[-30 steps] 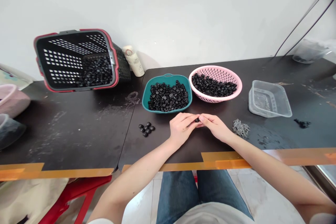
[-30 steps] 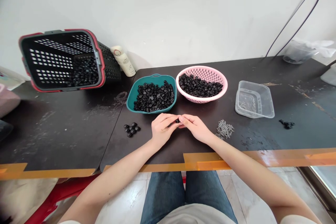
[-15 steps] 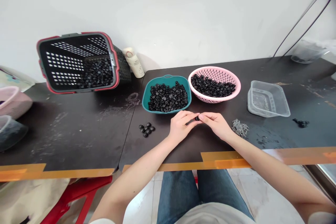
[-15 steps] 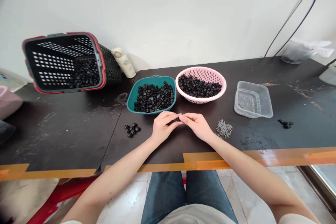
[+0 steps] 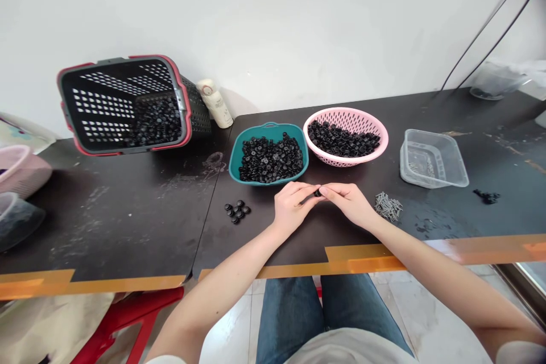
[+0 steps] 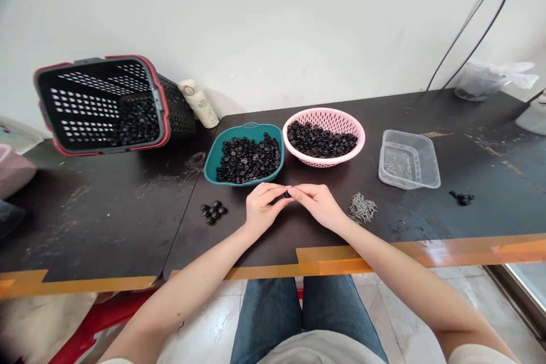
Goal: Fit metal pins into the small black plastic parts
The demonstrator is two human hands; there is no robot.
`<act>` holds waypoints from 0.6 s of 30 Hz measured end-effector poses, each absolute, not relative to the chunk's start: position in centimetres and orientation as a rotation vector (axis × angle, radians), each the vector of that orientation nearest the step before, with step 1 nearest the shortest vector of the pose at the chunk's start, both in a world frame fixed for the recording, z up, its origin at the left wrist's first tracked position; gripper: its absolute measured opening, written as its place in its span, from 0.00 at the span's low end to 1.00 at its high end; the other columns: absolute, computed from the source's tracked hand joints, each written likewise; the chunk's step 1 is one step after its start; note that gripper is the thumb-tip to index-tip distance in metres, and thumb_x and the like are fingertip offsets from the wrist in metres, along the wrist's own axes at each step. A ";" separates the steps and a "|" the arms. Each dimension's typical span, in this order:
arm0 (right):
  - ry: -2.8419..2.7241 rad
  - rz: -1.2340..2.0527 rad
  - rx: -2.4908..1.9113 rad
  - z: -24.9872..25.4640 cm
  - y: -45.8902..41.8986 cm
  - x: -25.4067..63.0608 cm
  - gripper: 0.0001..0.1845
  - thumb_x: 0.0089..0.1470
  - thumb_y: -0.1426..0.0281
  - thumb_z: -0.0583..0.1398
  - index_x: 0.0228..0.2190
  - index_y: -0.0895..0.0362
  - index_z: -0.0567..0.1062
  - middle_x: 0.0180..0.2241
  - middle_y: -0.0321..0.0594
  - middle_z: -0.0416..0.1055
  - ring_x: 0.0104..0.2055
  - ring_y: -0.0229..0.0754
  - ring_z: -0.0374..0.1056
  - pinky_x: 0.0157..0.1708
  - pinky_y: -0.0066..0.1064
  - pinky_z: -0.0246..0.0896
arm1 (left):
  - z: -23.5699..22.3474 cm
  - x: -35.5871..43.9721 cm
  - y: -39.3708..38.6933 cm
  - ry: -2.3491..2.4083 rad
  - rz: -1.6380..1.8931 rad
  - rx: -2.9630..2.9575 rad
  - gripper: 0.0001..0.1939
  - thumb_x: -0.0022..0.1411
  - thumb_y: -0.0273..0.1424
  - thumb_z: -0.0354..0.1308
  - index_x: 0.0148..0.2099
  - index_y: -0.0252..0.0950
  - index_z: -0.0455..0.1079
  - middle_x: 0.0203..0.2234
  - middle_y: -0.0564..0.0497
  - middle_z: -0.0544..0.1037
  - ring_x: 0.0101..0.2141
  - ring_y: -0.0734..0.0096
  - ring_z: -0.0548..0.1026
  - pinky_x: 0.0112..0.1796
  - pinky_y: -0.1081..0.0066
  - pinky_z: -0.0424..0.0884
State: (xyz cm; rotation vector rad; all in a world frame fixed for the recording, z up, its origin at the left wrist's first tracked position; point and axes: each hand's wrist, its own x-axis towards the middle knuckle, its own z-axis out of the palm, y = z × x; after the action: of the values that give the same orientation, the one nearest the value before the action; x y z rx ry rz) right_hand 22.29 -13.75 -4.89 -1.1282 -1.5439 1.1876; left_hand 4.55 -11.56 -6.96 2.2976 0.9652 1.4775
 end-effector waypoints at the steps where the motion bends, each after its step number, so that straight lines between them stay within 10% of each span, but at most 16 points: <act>1: -1.545 1.203 -1.132 -5.0 -13.7 22.4 0.17 0.56 0.56 0.59 0.36 0.55 0.81 0.32 0.40 0.78 0.38 0.47 0.73 0.43 0.38 0.67 | -7.0 4.6 -11.6 0.962 1.479 2.296 0.11 0.57 0.32 0.63 0.44 0.40 0.76 0.34 0.51 0.80 0.33 0.71 0.75 0.36 0.69 0.72; 18: -1.407 1.491 -1.017 -6.2 -13.1 22.4 0.20 0.50 0.54 0.63 0.38 0.55 0.80 0.33 0.40 0.77 0.38 0.45 0.73 0.44 0.41 0.70 | -6.9 4.6 -11.7 0.950 1.501 2.304 0.10 0.57 0.32 0.64 0.43 0.40 0.76 0.31 0.52 0.80 0.31 0.72 0.74 0.33 0.70 0.71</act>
State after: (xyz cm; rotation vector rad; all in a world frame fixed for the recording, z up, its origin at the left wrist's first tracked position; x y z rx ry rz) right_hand 22.42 -13.11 -6.15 -1.0173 -1.4068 1.4907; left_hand 4.62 -11.74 -6.87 2.3038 0.9501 1.5006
